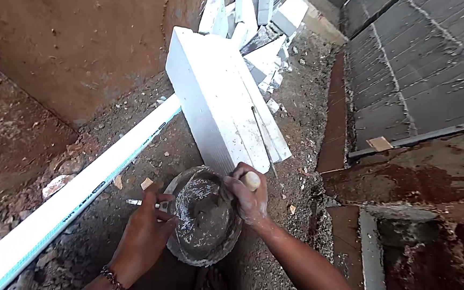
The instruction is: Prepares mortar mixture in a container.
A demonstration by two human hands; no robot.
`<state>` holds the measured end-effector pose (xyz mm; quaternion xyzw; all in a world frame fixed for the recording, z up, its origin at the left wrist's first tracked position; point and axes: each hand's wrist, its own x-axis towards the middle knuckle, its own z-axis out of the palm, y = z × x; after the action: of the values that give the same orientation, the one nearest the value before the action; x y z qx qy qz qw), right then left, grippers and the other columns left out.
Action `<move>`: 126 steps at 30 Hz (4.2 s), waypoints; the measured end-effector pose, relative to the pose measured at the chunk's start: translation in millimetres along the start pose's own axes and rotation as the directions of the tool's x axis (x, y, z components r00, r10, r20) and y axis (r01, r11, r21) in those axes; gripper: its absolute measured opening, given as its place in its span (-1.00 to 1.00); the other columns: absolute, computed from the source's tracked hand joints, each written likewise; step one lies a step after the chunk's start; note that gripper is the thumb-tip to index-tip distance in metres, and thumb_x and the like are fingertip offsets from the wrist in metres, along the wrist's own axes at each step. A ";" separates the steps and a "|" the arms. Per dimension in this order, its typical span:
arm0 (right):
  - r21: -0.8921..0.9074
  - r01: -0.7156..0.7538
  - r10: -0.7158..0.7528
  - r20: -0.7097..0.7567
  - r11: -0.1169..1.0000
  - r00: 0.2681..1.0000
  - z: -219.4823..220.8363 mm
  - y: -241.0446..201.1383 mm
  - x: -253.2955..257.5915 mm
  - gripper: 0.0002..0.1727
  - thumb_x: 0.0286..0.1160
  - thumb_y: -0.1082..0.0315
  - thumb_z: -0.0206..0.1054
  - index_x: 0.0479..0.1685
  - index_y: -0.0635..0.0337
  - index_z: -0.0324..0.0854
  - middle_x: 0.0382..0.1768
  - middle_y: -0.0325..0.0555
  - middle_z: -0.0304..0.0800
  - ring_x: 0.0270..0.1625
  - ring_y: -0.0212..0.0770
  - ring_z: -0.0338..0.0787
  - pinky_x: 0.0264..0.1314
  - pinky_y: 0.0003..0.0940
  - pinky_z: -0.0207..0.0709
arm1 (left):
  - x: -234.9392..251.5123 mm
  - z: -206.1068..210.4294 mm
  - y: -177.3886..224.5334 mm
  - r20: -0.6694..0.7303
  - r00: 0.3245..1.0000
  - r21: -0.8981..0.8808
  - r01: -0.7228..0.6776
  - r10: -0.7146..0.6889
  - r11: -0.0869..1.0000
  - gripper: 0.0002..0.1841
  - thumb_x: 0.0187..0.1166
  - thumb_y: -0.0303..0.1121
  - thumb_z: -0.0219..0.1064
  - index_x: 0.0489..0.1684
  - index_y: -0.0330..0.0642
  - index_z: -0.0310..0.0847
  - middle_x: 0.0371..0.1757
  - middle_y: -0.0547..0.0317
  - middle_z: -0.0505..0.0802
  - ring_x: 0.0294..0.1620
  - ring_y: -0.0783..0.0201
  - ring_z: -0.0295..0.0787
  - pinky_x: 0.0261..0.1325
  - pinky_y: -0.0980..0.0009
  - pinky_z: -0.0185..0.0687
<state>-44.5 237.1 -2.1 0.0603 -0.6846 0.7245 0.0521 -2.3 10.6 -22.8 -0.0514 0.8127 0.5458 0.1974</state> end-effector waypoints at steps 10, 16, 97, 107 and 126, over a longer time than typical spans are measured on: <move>-0.465 0.190 -0.225 -0.021 0.865 0.974 3.4 102.9 -16.6 -0.83 0.30 0.38 0.40 -0.51 0.29 0.60 -0.59 -0.19 0.68 -0.52 -0.47 0.68 -0.42 -0.54 0.61 | -4.0 -1.0 1.4 -0.009 1.000 -0.018 0.020 -0.020 1.000 -0.04 0.25 -0.61 0.59 0.77 -0.11 0.10 0.32 0.12 0.79 -0.30 0.28 0.90 -0.22 0.30 0.88; -0.447 -0.352 0.213 -0.330 0.822 0.919 0.3 76.4 -27.0 -0.86 0.20 0.37 0.41 -0.36 0.26 0.66 -0.51 -0.23 0.64 -0.43 -0.43 0.64 -0.29 -0.39 0.56 | -6.0 -6.3 10.1 0.104 0.995 -0.038 -0.001 0.005 0.999 -0.03 0.36 -0.63 0.53 0.80 -0.33 -0.08 0.44 -0.19 0.67 -0.18 0.09 0.93 -0.04 0.15 0.88; -0.355 0.456 -0.420 0.179 0.816 0.890 -0.3 63.5 -7.4 -0.79 0.29 0.40 0.39 -0.57 0.33 0.52 -0.63 -0.09 0.65 -0.54 -0.42 0.68 -0.44 -0.55 0.57 | -5.0 -2.6 12.8 0.067 0.998 -0.038 -0.003 0.005 0.999 -0.03 0.35 -0.63 0.54 0.80 -0.28 -0.06 0.44 -0.10 0.71 -0.19 0.13 0.93 -0.06 0.19 0.88; -0.133 -0.428 0.371 -0.316 0.894 0.873 2.0 79.3 -30.2 -0.93 0.26 0.43 0.33 -0.42 0.19 0.53 -0.72 -0.24 0.56 -0.72 -0.33 0.58 -0.61 -0.35 0.56 | -9.2 -4.8 11.8 0.079 0.997 -0.039 0.007 -0.004 0.999 -0.03 0.37 -0.63 0.53 0.80 -0.29 -0.08 0.44 -0.11 0.69 -0.21 0.16 0.92 -0.07 0.21 0.87; -0.204 -0.092 0.102 0.041 0.975 0.994 1.9 89.1 -27.5 -0.85 0.32 0.33 0.38 -0.51 0.11 0.54 -0.62 -0.34 0.61 -0.60 -0.42 0.62 -0.49 -0.40 0.59 | -5.1 -1.2 5.3 0.031 0.999 -0.005 0.036 -0.036 0.999 -0.09 0.37 -0.52 0.57 0.76 -0.07 0.07 0.38 0.24 0.74 -0.27 0.41 0.88 -0.17 0.44 0.87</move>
<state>-31.3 230.3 -94.2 0.0398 -0.7579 0.6511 0.0049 0.4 10.9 -15.8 -0.0581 0.8069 0.5452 0.2197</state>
